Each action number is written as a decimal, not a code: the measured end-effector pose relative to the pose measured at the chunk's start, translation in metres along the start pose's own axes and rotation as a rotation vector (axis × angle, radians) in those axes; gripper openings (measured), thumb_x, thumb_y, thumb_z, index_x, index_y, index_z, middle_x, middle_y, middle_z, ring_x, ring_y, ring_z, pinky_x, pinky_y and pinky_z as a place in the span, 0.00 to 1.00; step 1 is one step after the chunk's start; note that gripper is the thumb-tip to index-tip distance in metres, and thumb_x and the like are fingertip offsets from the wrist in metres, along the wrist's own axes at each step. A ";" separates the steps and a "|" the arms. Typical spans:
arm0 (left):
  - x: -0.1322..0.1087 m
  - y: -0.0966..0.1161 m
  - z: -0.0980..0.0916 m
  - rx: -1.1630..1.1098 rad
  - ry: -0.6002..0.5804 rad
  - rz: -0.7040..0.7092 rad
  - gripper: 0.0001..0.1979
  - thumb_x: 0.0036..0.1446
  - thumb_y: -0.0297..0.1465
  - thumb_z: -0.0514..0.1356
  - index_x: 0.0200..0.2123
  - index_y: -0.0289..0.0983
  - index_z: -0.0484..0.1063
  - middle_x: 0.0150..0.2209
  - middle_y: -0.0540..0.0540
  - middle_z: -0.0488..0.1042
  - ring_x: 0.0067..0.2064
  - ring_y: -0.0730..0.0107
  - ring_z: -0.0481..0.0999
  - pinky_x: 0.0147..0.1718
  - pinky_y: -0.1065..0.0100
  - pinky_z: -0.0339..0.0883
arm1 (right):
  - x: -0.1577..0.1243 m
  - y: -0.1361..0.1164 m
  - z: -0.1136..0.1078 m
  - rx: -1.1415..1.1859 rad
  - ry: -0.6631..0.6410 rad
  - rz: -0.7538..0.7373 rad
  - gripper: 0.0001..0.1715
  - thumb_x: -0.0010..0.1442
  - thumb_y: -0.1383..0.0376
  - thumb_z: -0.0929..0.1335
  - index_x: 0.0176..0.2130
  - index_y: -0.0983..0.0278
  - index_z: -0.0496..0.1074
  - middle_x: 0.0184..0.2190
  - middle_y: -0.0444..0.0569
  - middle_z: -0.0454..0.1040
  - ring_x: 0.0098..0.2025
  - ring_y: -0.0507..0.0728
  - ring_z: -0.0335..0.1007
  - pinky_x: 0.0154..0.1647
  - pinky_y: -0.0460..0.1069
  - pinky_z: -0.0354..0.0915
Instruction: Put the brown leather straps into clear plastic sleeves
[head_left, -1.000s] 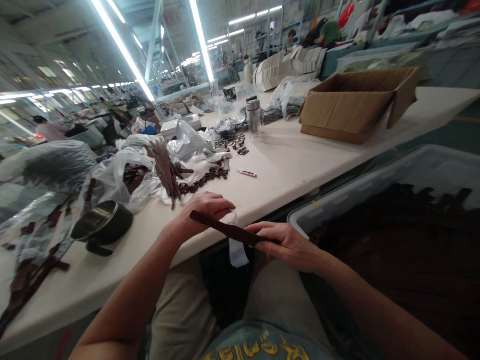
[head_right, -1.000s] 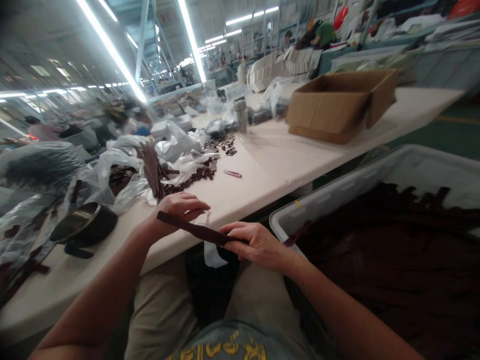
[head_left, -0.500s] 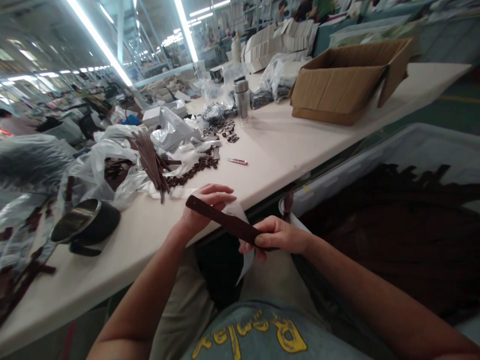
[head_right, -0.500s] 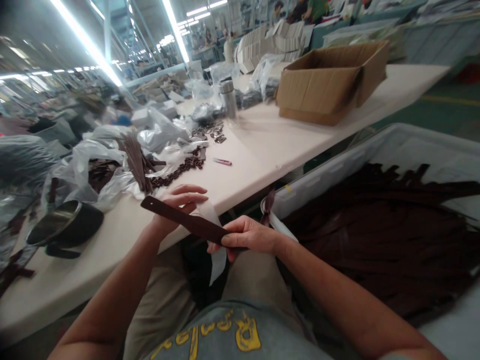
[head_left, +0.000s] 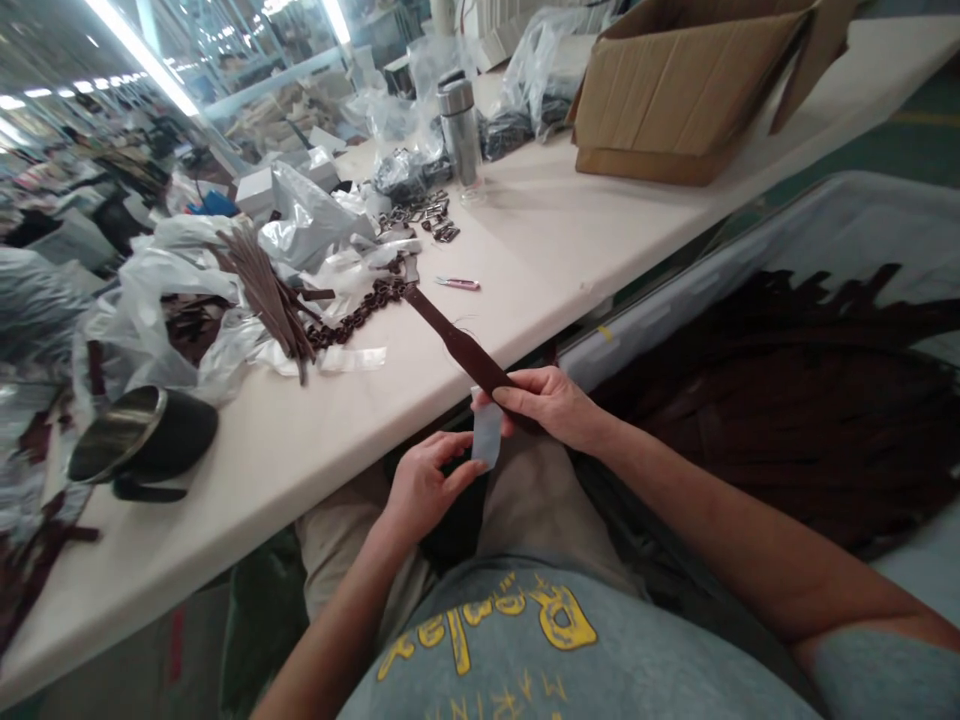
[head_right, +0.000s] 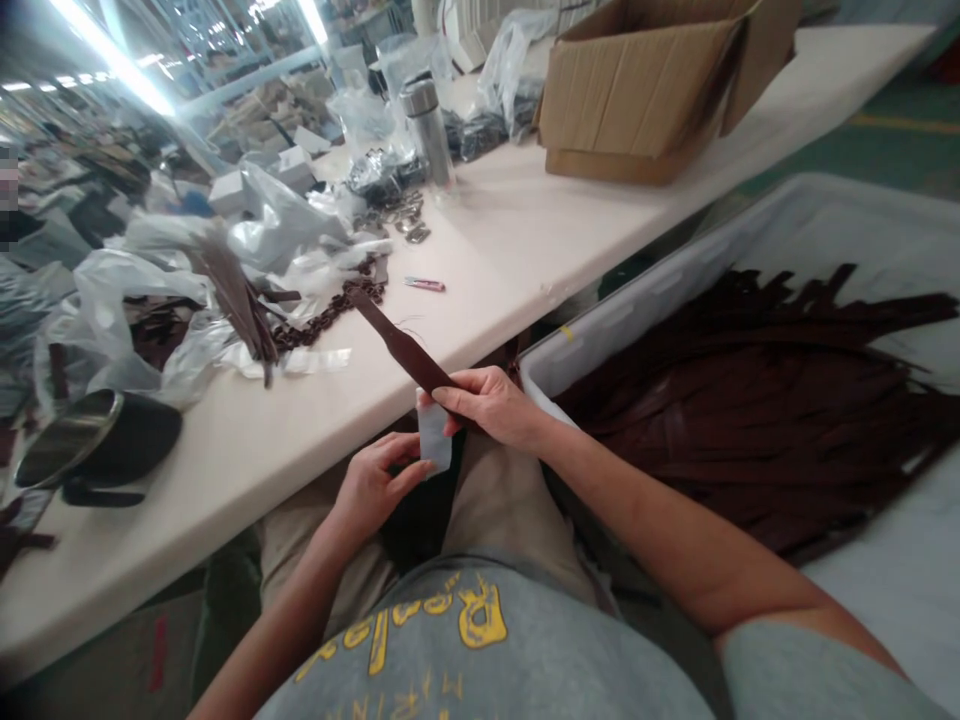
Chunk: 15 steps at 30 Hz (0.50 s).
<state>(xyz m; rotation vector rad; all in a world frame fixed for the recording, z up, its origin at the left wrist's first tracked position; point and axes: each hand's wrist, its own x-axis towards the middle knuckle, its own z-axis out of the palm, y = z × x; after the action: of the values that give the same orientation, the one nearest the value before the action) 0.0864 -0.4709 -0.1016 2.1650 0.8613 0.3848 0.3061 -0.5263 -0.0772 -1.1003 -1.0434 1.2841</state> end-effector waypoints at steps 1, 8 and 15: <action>0.002 0.000 0.005 0.010 -0.017 0.004 0.09 0.58 0.36 0.62 0.39 0.41 0.81 0.36 0.46 0.79 0.35 0.65 0.76 0.37 0.67 0.68 | -0.001 0.000 0.001 -0.012 -0.007 0.008 0.27 0.57 0.48 0.72 0.40 0.69 0.79 0.19 0.42 0.72 0.20 0.48 0.61 0.22 0.44 0.54; 0.002 -0.018 0.026 -0.493 -0.053 -0.311 0.11 0.51 0.39 0.67 0.28 0.36 0.81 0.25 0.48 0.77 0.28 0.68 0.74 0.33 0.68 0.68 | 0.001 0.009 -0.002 -0.155 -0.049 0.066 0.25 0.59 0.49 0.70 0.44 0.68 0.79 0.25 0.44 0.74 0.22 0.49 0.66 0.23 0.44 0.58; -0.034 -0.061 0.037 -1.443 0.420 -0.936 0.09 0.52 0.32 0.70 0.27 0.35 0.74 0.23 0.51 0.76 0.23 0.77 0.76 0.24 0.76 0.71 | 0.005 0.016 -0.011 -0.414 -0.201 0.132 0.20 0.62 0.52 0.67 0.43 0.64 0.77 0.37 0.48 0.78 0.25 0.51 0.70 0.27 0.46 0.64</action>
<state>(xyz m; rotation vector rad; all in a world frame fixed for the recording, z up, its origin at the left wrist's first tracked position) 0.0530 -0.4849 -0.1718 0.2838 1.1585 0.6671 0.3144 -0.5217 -0.0950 -1.3889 -1.4530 1.3368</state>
